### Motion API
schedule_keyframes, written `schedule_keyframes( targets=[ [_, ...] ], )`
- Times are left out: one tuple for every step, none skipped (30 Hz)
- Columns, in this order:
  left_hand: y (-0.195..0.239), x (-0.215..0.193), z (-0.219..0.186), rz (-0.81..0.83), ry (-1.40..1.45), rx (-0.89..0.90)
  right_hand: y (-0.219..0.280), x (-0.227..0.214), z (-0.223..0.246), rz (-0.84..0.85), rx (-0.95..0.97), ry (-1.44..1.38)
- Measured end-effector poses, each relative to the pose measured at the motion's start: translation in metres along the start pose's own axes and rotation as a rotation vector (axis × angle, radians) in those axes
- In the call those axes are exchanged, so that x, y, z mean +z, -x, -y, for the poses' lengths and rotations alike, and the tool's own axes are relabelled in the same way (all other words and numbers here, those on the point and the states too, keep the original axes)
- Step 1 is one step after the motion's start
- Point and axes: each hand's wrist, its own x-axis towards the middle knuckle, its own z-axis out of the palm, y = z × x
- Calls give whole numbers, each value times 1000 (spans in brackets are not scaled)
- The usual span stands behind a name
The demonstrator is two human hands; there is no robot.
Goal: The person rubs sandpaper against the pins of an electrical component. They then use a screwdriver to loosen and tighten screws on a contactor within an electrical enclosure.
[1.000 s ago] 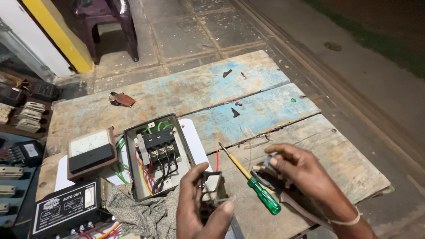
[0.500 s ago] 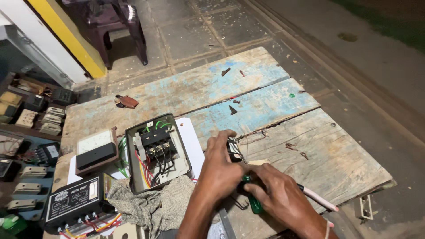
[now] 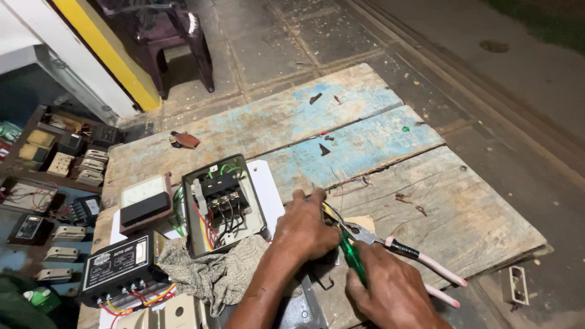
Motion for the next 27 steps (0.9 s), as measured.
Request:
schedule_keyframes(
  targets=[
    [2, -1, 0, -37, -31, 38, 0, -1, -3, -59, 5, -11],
    [4, -1, 0, -73, -61, 76, -1, -3, -5, -118, 9, -23],
    [5, 0, 0, -109, -90, 115, -1, -4, -7, -176, 15, -32],
    [4, -1, -1, -85, -50, 100, -2, -8, -8, -182, 66, -25],
    [1, -2, -1, -61, -11, 86, -5, -14, -10, -188, 117, -18],
    [-1, -3, -1, -36, 29, 72, -8, -20, -10, -195, 168, -12],
    [-3, -4, 0, -23, 36, 67, -11, -27, -10, -273, 114, -30],
    [-5, -5, 2, -10, 43, 63, -14, -38, -11, -351, 62, -48],
    [-6, -5, 4, 2, 49, 60, -18, -45, -10, -431, 9, -66],
    [-7, -6, 7, -17, 22, 63, -21, -53, -8, -447, 113, -142],
    [-7, -7, 11, -33, -7, 67, -24, -64, -9, -462, 219, -217],
    [-7, -8, 14, -49, -36, 71, -28, -72, -10, -477, 324, -294],
    [-7, -7, 15, -64, -54, 80, -34, -77, -11, -513, 334, -346],
    [-7, -6, 15, -79, -71, 89, -39, -83, -15, -548, 343, -398],
    [-8, -4, 15, -95, -88, 96, -43, -87, -20, -581, 350, -452],
    [-8, -2, 16, -107, -102, 117, -48, -88, -27, -591, 270, -572],
    [-9, -1, 17, -119, -115, 136, -55, -88, -34, -596, 188, -692],
    [-10, 0, 17, -131, -128, 156, -60, -87, -40, -599, 104, -811],
    [-12, 0, 17, -133, -117, 151, -63, -85, -47, -585, 86, -869],
    [-14, 0, 18, -135, -106, 145, -66, -83, -52, -570, 68, -927],
    [-16, 1, 19, -136, -95, 136, -68, -81, -57, -551, 52, -987],
    [-17, 3, 19, -174, -73, 183, -68, -80, -61, -555, 80, -960],
    [-16, 3, 24, -217, -56, 220, -70, -77, -61, -551, 105, -940],
    [-15, 2, 29, -260, -39, 257, -73, -75, -59, -546, 130, -920],
    [-11, -1, 33, -299, -42, 291, -74, -77, -55, -539, 95, -929],
    [-7, -5, 37, -339, -46, 325, -76, -80, -48, -532, 60, -938],
    [-6, -7, 41, -379, -49, 363, -79, -81, -42, -529, 25, -943]
  ],
)
